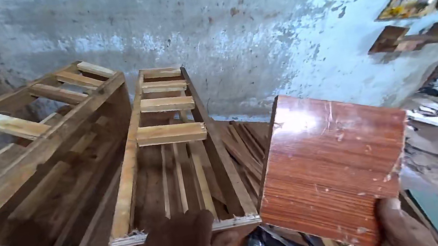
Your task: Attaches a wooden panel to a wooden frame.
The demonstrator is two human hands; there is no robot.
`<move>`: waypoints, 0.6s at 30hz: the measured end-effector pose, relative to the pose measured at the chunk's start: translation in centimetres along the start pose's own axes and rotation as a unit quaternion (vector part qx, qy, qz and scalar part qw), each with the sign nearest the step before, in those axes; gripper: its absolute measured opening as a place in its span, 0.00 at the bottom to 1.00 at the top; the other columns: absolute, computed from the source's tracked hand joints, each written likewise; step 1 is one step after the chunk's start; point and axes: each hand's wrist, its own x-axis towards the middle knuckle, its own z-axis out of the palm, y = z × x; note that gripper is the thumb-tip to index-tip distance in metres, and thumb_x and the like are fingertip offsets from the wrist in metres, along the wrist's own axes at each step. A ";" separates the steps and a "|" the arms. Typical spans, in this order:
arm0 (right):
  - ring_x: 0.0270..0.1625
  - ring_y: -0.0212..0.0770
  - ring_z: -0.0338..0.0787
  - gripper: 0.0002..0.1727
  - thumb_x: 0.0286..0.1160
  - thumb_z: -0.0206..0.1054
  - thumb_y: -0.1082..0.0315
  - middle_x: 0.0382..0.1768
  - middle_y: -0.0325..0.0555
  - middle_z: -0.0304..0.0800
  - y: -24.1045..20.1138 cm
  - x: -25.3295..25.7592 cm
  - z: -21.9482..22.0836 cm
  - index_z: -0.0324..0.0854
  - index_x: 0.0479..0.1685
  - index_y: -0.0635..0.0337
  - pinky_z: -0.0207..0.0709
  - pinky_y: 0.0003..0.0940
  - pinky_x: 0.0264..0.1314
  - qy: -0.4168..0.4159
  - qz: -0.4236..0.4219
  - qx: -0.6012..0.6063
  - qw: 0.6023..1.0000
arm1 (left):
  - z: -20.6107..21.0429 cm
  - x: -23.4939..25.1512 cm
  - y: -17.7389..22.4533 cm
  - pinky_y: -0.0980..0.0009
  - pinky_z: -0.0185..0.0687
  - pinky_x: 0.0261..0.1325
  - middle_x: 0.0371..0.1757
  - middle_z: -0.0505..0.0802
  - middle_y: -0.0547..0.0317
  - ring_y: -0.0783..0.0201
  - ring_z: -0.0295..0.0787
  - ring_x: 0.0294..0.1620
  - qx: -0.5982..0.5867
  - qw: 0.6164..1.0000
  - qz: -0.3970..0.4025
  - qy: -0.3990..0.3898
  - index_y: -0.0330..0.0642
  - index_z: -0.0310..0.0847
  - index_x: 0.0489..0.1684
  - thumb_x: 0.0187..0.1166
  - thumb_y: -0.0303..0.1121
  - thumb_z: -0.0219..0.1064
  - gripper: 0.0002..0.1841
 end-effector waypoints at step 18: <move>0.58 0.27 0.92 0.17 0.95 0.48 0.62 0.53 0.30 0.95 -5.1 -1.8 5.1 0.82 0.65 0.49 0.85 0.31 0.69 0.028 -0.024 0.034 0.999 | -2.6 -2.2 -5.1 0.63 0.81 0.23 0.29 0.92 0.65 0.63 0.89 0.27 -0.068 0.995 -0.074 0.005 0.56 0.91 0.42 0.77 0.69 0.60 0.27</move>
